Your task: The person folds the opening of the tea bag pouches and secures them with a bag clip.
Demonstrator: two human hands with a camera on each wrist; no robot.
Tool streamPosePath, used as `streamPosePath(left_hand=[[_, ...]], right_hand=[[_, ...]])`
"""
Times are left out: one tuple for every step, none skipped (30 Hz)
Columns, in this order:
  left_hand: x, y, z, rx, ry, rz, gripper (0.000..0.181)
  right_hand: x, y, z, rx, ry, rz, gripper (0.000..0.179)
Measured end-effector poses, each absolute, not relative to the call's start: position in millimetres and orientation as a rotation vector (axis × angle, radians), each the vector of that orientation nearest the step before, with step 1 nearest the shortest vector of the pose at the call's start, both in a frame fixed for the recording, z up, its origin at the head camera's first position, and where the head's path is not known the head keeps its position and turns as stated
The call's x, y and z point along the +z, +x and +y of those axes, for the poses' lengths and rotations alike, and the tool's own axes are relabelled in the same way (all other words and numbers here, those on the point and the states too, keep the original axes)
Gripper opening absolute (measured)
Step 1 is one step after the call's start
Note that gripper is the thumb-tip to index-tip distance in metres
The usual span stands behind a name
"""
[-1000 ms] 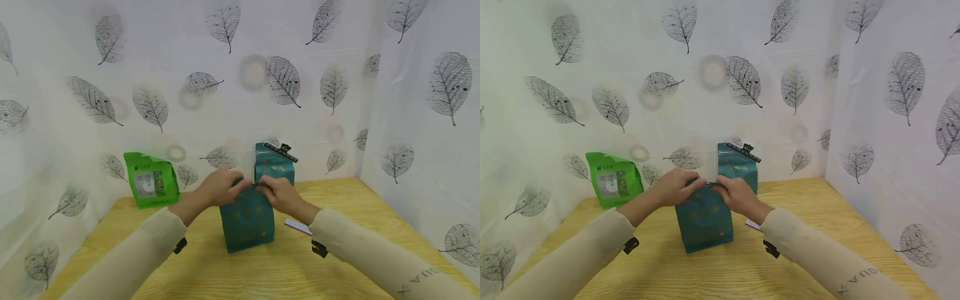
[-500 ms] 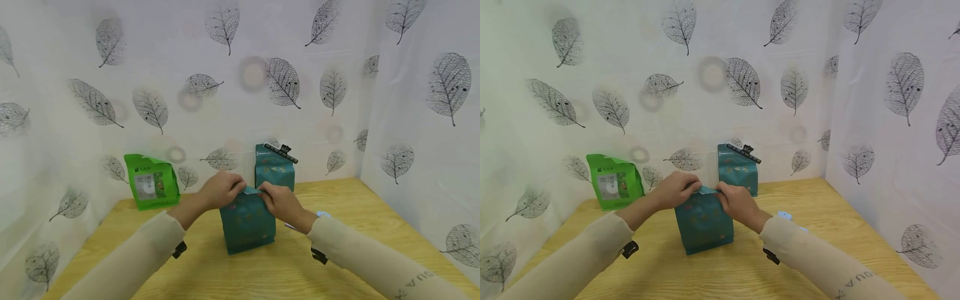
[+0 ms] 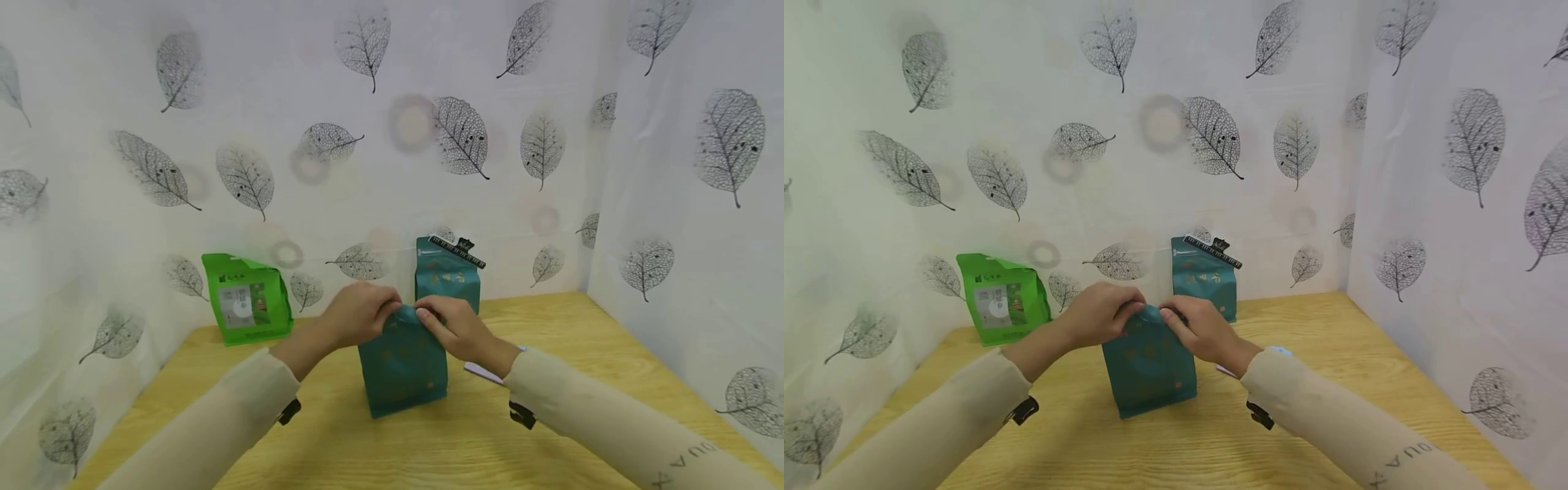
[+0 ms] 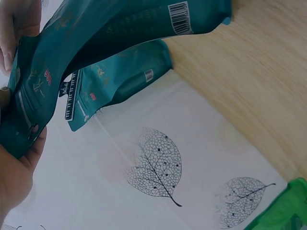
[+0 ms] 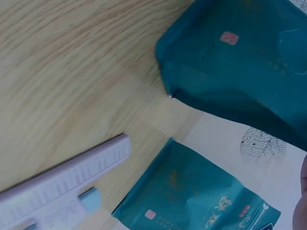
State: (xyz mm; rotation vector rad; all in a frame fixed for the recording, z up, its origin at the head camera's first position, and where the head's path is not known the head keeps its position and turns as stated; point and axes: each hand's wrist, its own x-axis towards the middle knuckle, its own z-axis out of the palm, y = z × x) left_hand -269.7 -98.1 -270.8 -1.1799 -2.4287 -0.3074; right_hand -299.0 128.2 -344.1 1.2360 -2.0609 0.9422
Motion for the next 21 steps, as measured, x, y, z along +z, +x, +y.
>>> streamPosePath(left_hand=[[-271,-270,-98,-0.308,-1.186,-2.423,0.012],[-272,-270,-99,-0.31,-1.191,-2.419,0.012],[-273,-270,-99,-0.313,-1.194,-2.416,0.012],[-273,-271,-99,-0.319,-1.194,-2.414,0.012],[-273,-271,-100,-0.319,-1.194,-2.411,0.012],[-274,-272,-100,-0.319,-1.194,-2.408,0.012],[-274,-272,-100,-0.32,-1.193,-2.404,0.011],[-274,-273,-100,-0.319,-1.191,-2.401,0.011],[-274,-273,-100,-0.317,-1.191,-2.398,0.011],[-274,-273,-99,-0.314,-1.191,-2.395,0.012],[-273,-272,-99,-0.31,-1.191,-2.394,0.012],[-273,-272,-98,-0.304,-1.19,-2.395,0.012],[-272,-271,-97,-0.298,-1.185,-2.399,0.012],[-272,-271,-97,-0.292,-1.18,-2.403,0.012],[-271,-270,-96,-0.284,-1.176,-2.409,0.012],[-271,-269,-96,-0.277,-1.171,-2.416,0.013],[-270,-268,-95,-0.27,-1.163,-2.423,0.013],[-270,-268,-95,-0.263,-1.152,-2.43,0.013],[-270,-267,-95,-0.258,-1.141,-2.435,0.013],[-271,-266,-95,-0.255,-1.13,-2.44,0.013],[-271,-267,-96,-0.255,-1.123,-2.446,0.014]], right_hand=[[-343,-299,126,0.95,1.238,-2.052,0.016],[-343,-299,124,0.955,1.241,-2.042,0.015],[-342,-299,122,0.956,1.242,-2.034,0.013],[-342,-299,120,0.958,1.238,-2.029,0.011],[-342,-299,118,0.957,1.227,-2.028,0.01],[-342,-299,117,0.957,1.212,-2.028,0.008],[-342,-299,115,0.95,1.193,-2.031,0.007],[-342,-299,115,0.941,1.173,-2.034,0.006],[-342,-298,114,0.933,1.153,-2.038,0.006],[-342,-298,113,0.928,1.133,-2.044,0.006],[-342,-298,113,0.919,1.116,-2.048,0.006],[-342,-297,113,0.913,1.102,-2.052,0.007],[-342,-297,113,0.902,1.09,-2.054,0.008],[-342,-296,113,0.894,1.08,-2.056,0.009],[-341,-295,113,0.887,1.073,-2.059,0.01],[-341,-295,113,0.877,1.068,-2.061,0.011],[-341,-294,113,0.866,1.064,-2.062,0.012],[-341,-294,114,0.851,1.061,-2.06,0.013],[-342,-294,114,0.823,1.059,-2.056,0.016],[-343,-294,115,0.782,1.064,-2.049,0.02],[-345,-294,116,0.738,1.072,-2.035,0.025]])
